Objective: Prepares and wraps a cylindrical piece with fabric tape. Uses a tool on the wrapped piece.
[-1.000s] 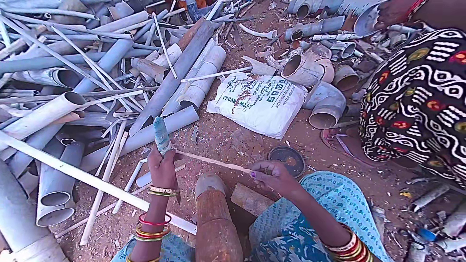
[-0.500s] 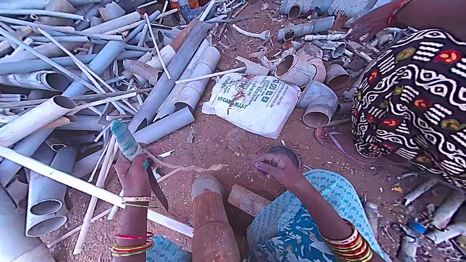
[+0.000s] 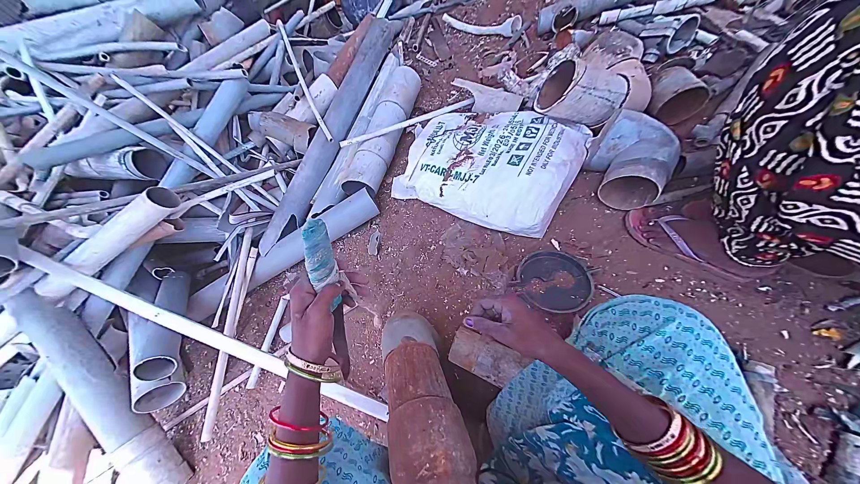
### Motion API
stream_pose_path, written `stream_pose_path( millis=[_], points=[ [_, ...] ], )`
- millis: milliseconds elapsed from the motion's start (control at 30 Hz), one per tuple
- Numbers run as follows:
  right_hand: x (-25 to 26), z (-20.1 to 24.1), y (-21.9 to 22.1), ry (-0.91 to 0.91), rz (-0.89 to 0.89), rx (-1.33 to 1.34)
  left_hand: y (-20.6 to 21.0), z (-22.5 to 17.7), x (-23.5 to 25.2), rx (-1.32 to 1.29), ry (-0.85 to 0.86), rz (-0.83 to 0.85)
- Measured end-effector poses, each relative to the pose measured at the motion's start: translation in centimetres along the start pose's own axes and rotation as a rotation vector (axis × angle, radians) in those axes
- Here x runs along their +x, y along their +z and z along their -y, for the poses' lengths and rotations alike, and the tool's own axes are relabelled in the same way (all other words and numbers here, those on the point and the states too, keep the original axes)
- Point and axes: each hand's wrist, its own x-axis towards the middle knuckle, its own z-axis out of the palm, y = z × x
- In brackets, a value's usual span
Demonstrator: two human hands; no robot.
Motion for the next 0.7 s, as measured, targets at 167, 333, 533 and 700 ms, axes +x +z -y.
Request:
stream_pose_path(
  millis=[167,333,533,700],
  points=[
    [-0.1,0.1,1.7,-0.16,-0.03,0.095,1.6,-1.0,-1.8,-0.139,-0.184,0.33],
    [-0.7,1.0,2.3,-0.311,0.076,0.363,3.2,-0.5,-3.1,-0.158,-0.213,0.594],
    [-1.4,1.4,4.0,-0.212,0.141,0.481,4.5,0.1,-3.3,-0.115,-0.231,0.531],
    [-1.4,1.5,3.6,-0.208,0.089,0.494,4.6,0.2,-3.2,-0.064,-0.244,0.466]
  ],
)
